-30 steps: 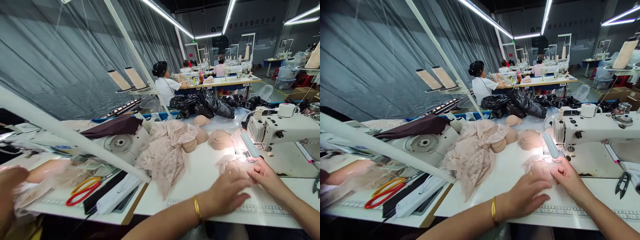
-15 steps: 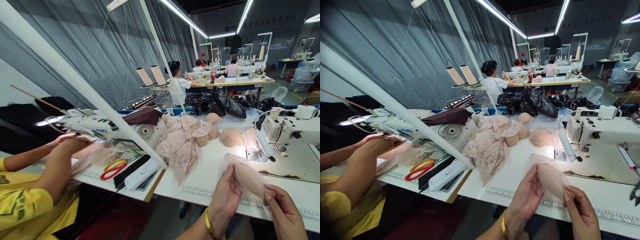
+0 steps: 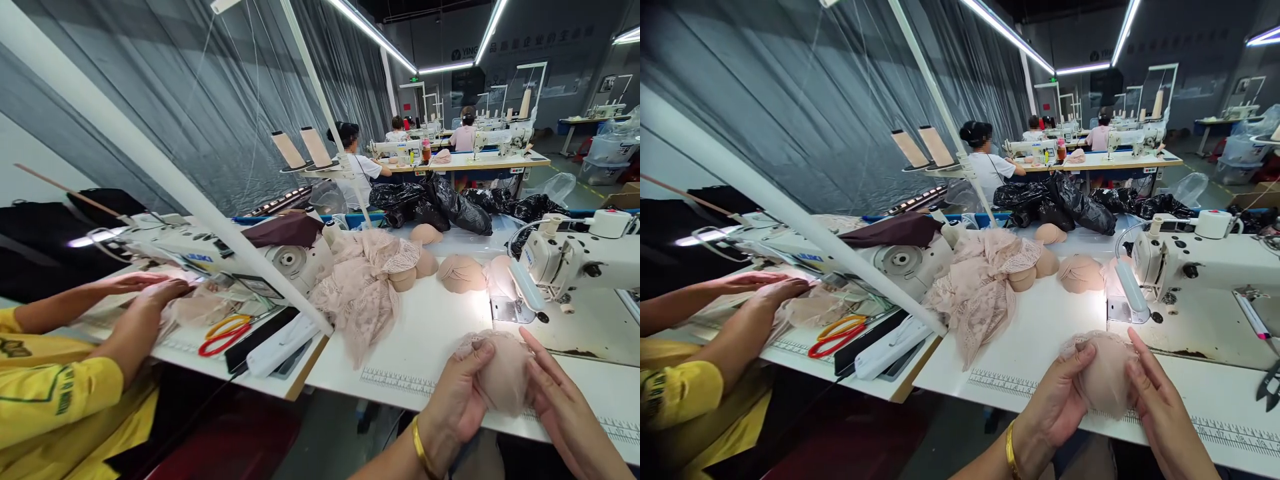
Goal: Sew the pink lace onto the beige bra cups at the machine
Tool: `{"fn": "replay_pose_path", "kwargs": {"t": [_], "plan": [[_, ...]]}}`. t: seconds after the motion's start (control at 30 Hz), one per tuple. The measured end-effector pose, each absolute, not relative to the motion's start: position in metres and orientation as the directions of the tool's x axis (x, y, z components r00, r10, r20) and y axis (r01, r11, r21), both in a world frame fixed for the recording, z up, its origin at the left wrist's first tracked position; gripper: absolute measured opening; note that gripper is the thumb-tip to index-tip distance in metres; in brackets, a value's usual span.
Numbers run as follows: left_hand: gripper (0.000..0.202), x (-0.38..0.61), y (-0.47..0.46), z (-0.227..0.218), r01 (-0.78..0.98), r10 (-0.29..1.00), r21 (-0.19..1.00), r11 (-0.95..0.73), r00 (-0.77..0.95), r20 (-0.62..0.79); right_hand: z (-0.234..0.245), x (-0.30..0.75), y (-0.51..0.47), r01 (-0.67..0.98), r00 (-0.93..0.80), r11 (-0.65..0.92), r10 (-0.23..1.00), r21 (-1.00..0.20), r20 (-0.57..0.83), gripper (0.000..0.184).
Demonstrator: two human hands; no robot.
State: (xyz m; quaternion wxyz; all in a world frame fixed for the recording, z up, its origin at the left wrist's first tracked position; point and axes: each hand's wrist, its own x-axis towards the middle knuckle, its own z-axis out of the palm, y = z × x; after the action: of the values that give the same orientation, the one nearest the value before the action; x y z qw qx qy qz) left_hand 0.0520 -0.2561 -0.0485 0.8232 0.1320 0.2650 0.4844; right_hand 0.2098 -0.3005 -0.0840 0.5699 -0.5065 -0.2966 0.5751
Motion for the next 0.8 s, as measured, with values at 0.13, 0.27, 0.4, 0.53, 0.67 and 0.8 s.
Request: {"fn": "replay_pose_path", "kwargs": {"t": [0.13, 0.27, 0.4, 0.53, 0.67, 0.8], "plan": [[0.04, 0.056, -0.253, -0.054, -0.756, 0.864, 0.437, 0.488, 0.346, -0.365, -0.083, 0.205, -0.301, -0.402, 0.215, -0.158, 0.941, -0.902, -0.26, 0.082], [0.04, 0.059, -0.25, -0.057, -0.762, 0.852, 0.414, 0.498, 0.343, -0.395, -0.083, 0.204, -0.302, -0.387, 0.278, -0.118, 0.931, -0.915, -0.237, 0.088], [0.042, 0.061, -0.249, -0.055, -0.749, 0.86, 0.441, 0.494, 0.345, -0.376, -0.083, 0.205, -0.302, -0.385, 0.309, -0.114, 0.919, -0.916, -0.244, 0.086], [0.041, 0.062, -0.25, -0.051, -0.737, 0.871, 0.471, 0.485, 0.361, -0.333, -0.086, 0.205, -0.301, -0.404, 0.321, -0.112, 0.912, -0.908, -0.255, 0.087], [0.043, 0.065, -0.25, -0.051, -0.716, 0.88, 0.512, 0.476, 0.381, -0.284, -0.091, 0.208, -0.3, -0.402, 0.324, -0.109, 0.912, -0.909, -0.253, 0.086], [0.042, 0.065, -0.244, -0.048, -0.699, 0.882, 0.538, 0.471, 0.363, -0.3, -0.098, 0.214, -0.306, -0.283, 0.228, -0.111, 0.957, -0.953, -0.179, 0.092]]}}
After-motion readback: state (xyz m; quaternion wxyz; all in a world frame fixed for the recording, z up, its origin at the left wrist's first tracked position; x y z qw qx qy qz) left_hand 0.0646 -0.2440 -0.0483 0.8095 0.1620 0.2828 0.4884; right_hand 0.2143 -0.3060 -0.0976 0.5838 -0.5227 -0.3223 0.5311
